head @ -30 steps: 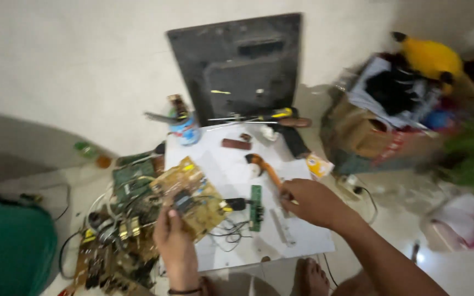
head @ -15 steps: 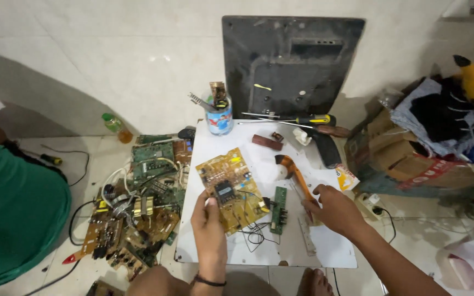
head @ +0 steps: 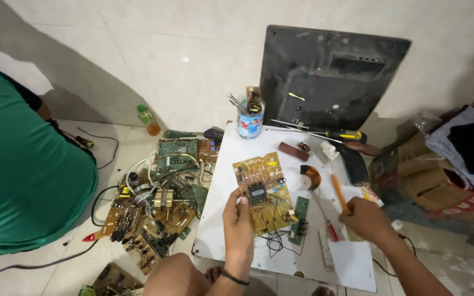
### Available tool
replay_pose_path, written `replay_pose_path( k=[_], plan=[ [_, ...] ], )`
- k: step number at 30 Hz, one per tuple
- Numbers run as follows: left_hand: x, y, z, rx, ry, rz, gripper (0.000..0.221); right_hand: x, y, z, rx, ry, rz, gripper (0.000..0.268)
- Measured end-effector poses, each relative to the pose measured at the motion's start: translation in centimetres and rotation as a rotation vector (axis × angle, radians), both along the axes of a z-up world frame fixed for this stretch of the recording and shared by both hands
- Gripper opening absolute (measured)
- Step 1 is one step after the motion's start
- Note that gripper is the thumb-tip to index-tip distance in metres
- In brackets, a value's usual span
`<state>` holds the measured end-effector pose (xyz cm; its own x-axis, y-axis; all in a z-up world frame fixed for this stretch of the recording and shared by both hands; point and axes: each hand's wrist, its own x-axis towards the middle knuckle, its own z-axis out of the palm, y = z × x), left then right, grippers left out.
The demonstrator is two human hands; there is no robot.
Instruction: Soldering a component onto a circuit board and then cleaning the board with a brush.
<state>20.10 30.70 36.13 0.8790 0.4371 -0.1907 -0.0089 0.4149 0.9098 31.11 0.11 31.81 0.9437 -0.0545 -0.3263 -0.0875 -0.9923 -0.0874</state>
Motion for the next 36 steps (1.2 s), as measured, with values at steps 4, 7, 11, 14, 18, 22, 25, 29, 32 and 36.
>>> replay_pose_path(
  k=[4,7,11,14,18,22,25,29,32,36],
  plan=[
    [0.0,-0.4,-0.4,-0.061,-0.009,-0.024,0.037,-2.7,2.1,6.2,0.657,-0.209,-0.157,0.036],
    [0.1,-0.8,-0.5,-0.037,-0.025,-0.052,0.040,-5.8,5.7,11.5,1.063,-0.292,-0.237,0.027],
    [-0.1,-1.5,0.5,0.036,-0.011,-0.117,0.042,-8.6,6.9,11.8,0.947,-0.531,-0.025,0.027],
    [-0.2,-2.3,0.3,0.041,-0.015,-0.137,0.045,-9.3,8.5,10.7,0.768,-0.842,0.422,0.026],
    [0.2,-2.6,-0.7,0.128,0.026,-0.160,0.051,-10.6,9.9,11.4,0.743,-0.357,0.464,0.029],
    [-0.1,-2.7,-0.9,0.105,0.017,-0.120,0.047,-11.0,10.2,12.4,0.907,-0.359,0.300,0.031],
    [0.0,-2.7,-0.7,0.109,-0.003,-0.126,0.047,-11.2,10.7,12.6,0.854,-0.516,0.446,0.030],
    [0.2,-2.7,-1.1,0.061,0.071,-0.129,0.049,-11.0,9.2,11.0,1.001,-0.273,0.372,0.031],
    [-0.1,-2.6,0.1,0.112,0.020,-0.136,0.049,-11.1,9.7,12.0,0.904,-0.475,0.473,0.041],
    [0.1,-2.6,-0.6,0.099,0.020,-0.096,0.048,-12.1,10.7,12.6,0.937,-0.196,0.462,0.028]
  ],
)
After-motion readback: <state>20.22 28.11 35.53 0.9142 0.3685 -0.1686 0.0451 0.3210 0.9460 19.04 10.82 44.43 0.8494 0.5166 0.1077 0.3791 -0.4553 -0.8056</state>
